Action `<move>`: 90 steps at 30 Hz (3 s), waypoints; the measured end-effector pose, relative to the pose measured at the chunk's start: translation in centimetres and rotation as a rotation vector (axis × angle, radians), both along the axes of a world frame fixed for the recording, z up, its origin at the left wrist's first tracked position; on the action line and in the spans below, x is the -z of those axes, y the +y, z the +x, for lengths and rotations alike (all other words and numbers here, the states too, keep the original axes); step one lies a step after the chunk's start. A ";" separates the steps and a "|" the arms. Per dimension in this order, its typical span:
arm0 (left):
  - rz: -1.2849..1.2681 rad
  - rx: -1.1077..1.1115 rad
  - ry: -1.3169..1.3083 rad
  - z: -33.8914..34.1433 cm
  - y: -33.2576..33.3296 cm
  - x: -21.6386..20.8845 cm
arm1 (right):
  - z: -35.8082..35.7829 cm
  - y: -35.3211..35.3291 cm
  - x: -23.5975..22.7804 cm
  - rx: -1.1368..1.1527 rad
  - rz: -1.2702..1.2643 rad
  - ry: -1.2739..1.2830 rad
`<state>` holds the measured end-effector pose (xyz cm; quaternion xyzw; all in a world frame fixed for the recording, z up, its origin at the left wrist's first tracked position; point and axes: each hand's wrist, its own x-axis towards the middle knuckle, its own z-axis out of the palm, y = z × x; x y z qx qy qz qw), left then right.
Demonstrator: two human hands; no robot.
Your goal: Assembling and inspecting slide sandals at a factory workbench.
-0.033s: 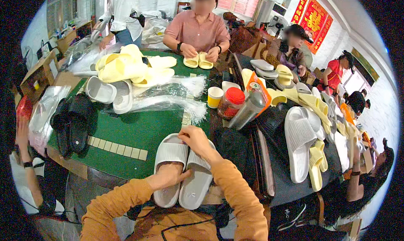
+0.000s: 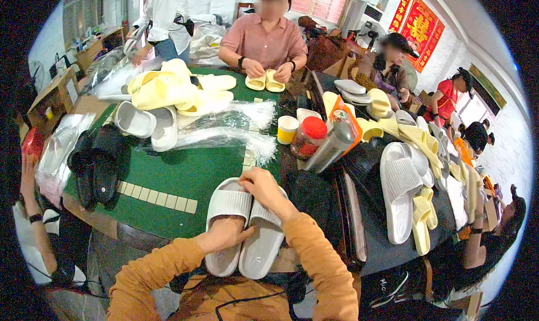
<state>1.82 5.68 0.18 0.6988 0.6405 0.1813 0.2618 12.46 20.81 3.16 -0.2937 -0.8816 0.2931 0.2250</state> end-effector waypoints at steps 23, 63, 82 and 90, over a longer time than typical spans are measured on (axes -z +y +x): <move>0.453 -0.069 -0.402 -5.4 4.4 -2.3 | 1.1 -3.9 1.5 0.197 0.034 0.310; 0.500 -0.256 -0.609 -2.8 6.6 0.4 | 1.0 -4.7 2.5 0.324 -0.024 0.366; 0.495 -0.245 -0.808 -2.8 6.9 1.5 | 1.2 -4.8 2.6 0.335 -0.035 0.343; 0.462 -0.232 -0.741 -2.6 6.3 0.3 | 1.2 -5.1 2.0 0.371 -0.011 0.304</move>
